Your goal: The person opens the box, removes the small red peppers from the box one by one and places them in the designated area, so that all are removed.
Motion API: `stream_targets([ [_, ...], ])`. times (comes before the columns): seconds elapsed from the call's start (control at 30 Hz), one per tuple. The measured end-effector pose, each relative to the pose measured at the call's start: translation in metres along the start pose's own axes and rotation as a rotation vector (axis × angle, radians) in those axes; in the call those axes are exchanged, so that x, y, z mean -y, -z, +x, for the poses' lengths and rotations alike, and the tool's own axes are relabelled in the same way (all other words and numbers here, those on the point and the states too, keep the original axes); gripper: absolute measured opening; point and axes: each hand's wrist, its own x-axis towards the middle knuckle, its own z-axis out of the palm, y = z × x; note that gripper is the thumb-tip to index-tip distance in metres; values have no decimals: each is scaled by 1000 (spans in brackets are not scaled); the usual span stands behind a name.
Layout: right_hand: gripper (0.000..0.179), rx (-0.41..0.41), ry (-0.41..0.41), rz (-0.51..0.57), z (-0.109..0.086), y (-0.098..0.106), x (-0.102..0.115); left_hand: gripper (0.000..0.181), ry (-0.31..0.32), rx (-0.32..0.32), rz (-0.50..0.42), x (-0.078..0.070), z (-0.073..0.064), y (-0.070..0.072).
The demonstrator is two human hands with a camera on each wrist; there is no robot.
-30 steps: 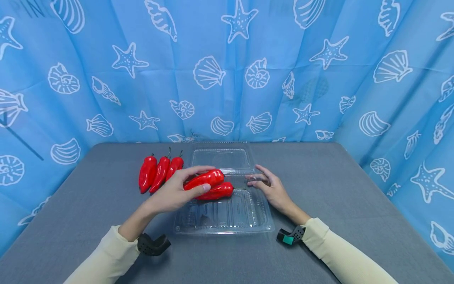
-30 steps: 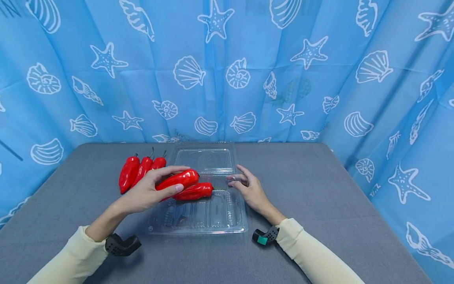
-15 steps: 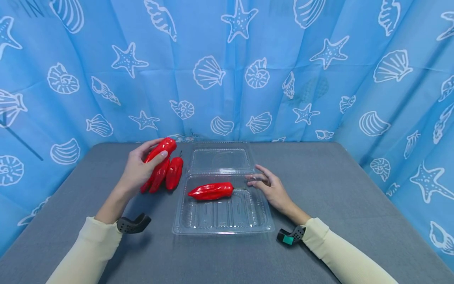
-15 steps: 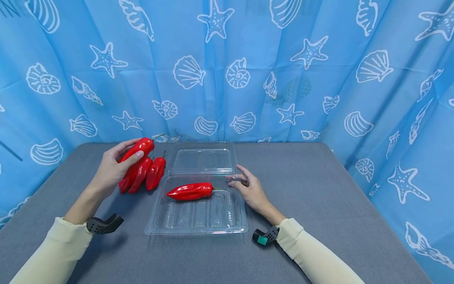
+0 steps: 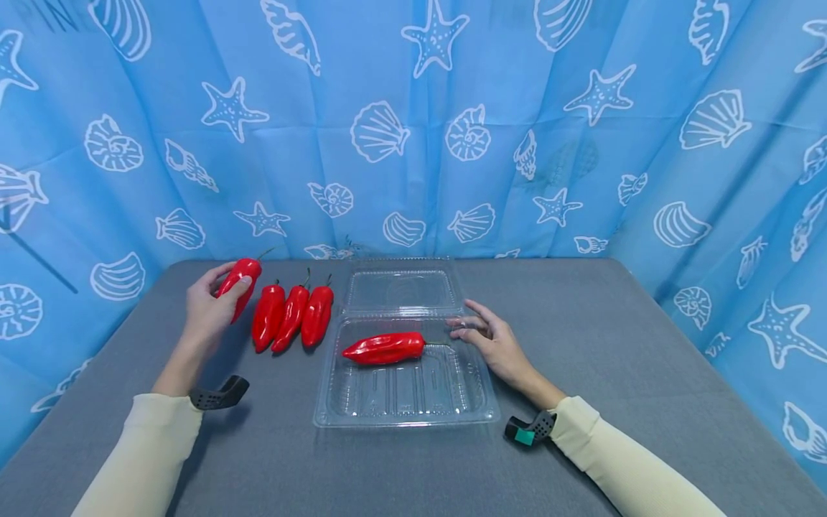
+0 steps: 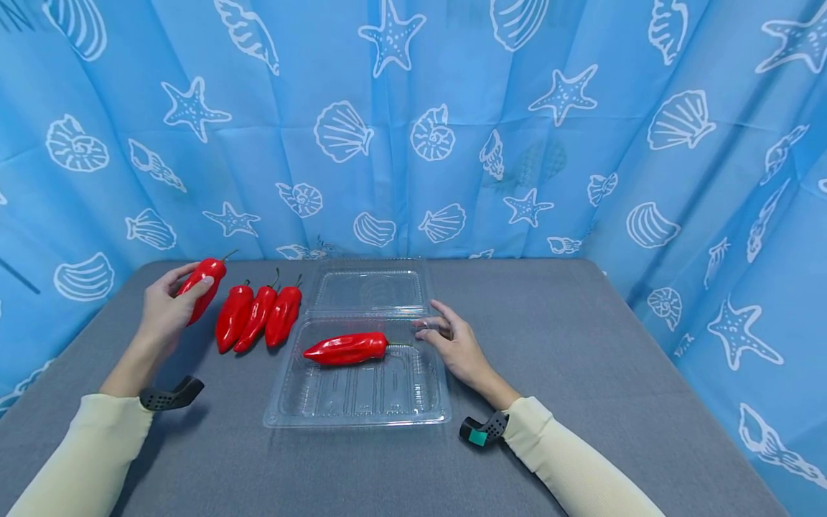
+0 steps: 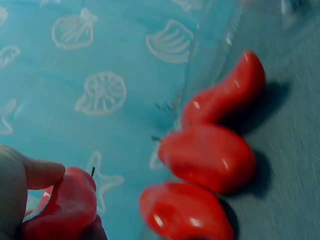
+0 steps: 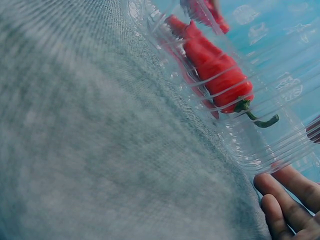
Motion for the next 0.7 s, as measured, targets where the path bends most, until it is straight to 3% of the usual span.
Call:
stream_targets([
  [0.27,61,0,1,-8,-1,0,0,71,153,-7,90,25,6,-1],
  [0.7,62,6,-25,3,0,-1,1,68,209,63,168,35,4,-9],
])
